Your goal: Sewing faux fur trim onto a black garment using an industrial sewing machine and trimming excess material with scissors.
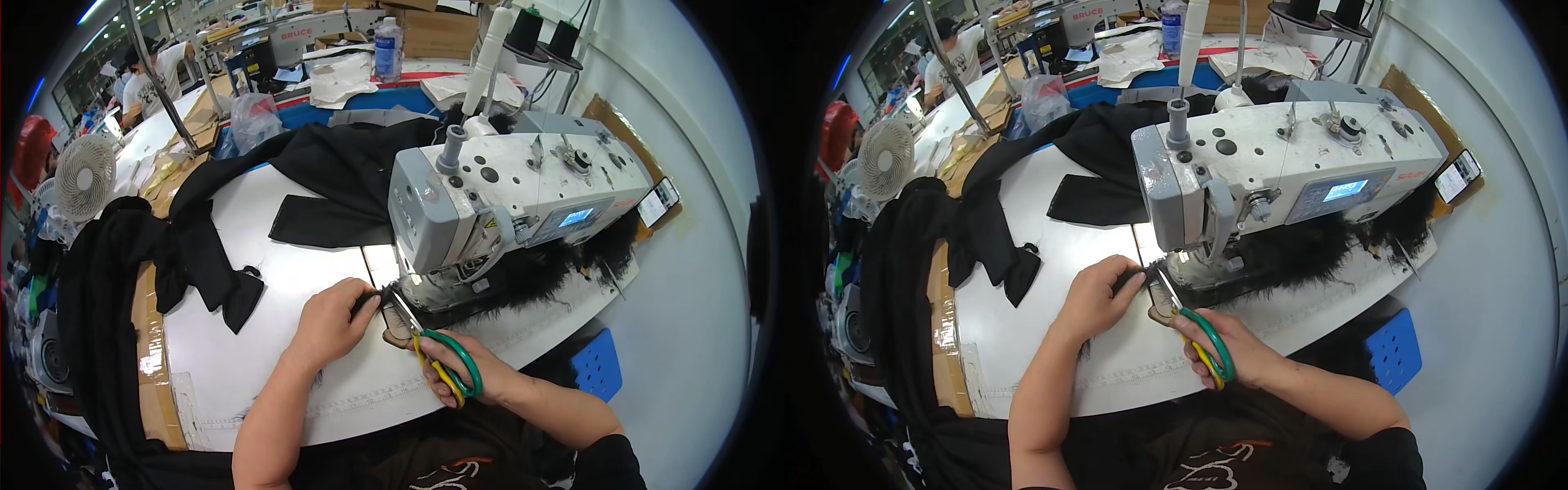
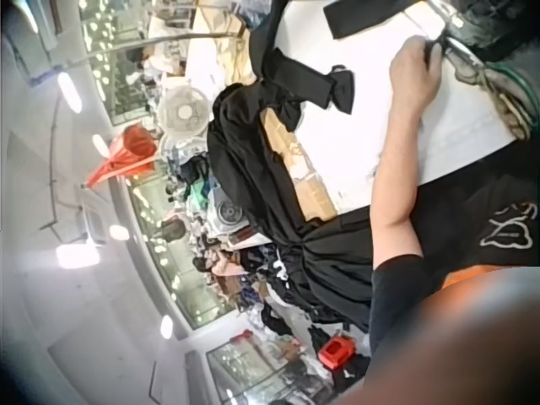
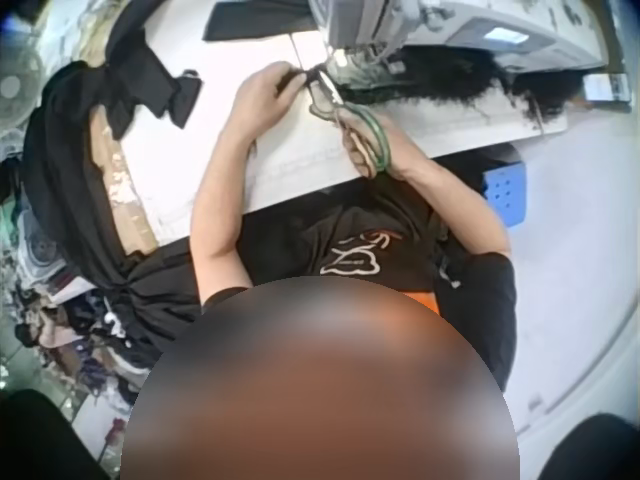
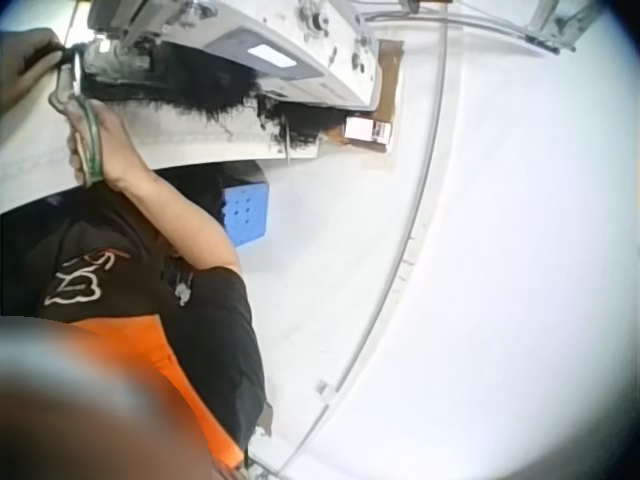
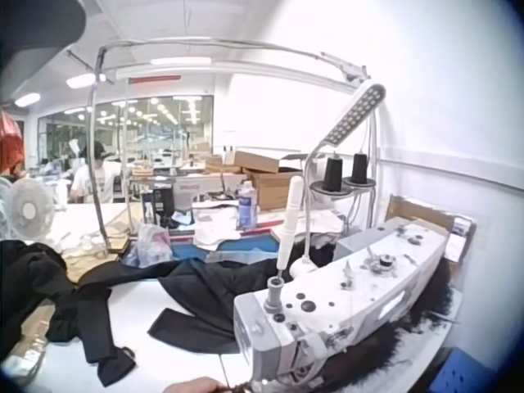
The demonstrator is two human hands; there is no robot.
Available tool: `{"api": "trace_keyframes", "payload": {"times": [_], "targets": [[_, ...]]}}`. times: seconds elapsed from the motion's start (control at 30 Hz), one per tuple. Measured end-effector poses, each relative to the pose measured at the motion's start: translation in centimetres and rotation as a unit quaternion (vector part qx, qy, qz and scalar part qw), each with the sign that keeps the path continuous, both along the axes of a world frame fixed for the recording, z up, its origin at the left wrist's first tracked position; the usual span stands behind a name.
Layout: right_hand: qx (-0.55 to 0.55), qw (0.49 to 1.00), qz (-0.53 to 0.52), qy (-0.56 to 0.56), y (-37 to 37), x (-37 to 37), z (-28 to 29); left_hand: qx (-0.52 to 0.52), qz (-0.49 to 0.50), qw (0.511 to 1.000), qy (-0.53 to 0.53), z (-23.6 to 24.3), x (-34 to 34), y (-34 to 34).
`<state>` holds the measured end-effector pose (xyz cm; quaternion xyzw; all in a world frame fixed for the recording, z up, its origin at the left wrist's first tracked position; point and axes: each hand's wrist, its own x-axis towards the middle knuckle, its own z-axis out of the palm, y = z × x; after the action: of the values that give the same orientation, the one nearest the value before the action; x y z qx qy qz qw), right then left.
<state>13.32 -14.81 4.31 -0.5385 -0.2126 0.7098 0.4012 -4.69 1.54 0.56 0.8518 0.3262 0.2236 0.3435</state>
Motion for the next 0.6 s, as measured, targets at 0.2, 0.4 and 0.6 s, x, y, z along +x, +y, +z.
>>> {"api": "trace_keyframes", "payload": {"times": [0.2, 0.4, 0.6], "targets": [[-0.001, 1.000, -0.012, -0.008, 0.0, 0.1, -0.7, 0.000, 0.007, 1.000, 0.008, 0.1, 0.1, -0.1], [-0.004, 1.000, -0.024, 0.019, -0.4, 0.2, -1.6, 0.020, 0.000, 1.000, 0.009, -0.4, 0.2, 0.1], [-0.009, 1.000, -0.017, 0.017, 0.3, 0.5, -1.6, -0.001, 0.018, 1.000, 0.018, 0.2, 0.4, -0.3]]}}
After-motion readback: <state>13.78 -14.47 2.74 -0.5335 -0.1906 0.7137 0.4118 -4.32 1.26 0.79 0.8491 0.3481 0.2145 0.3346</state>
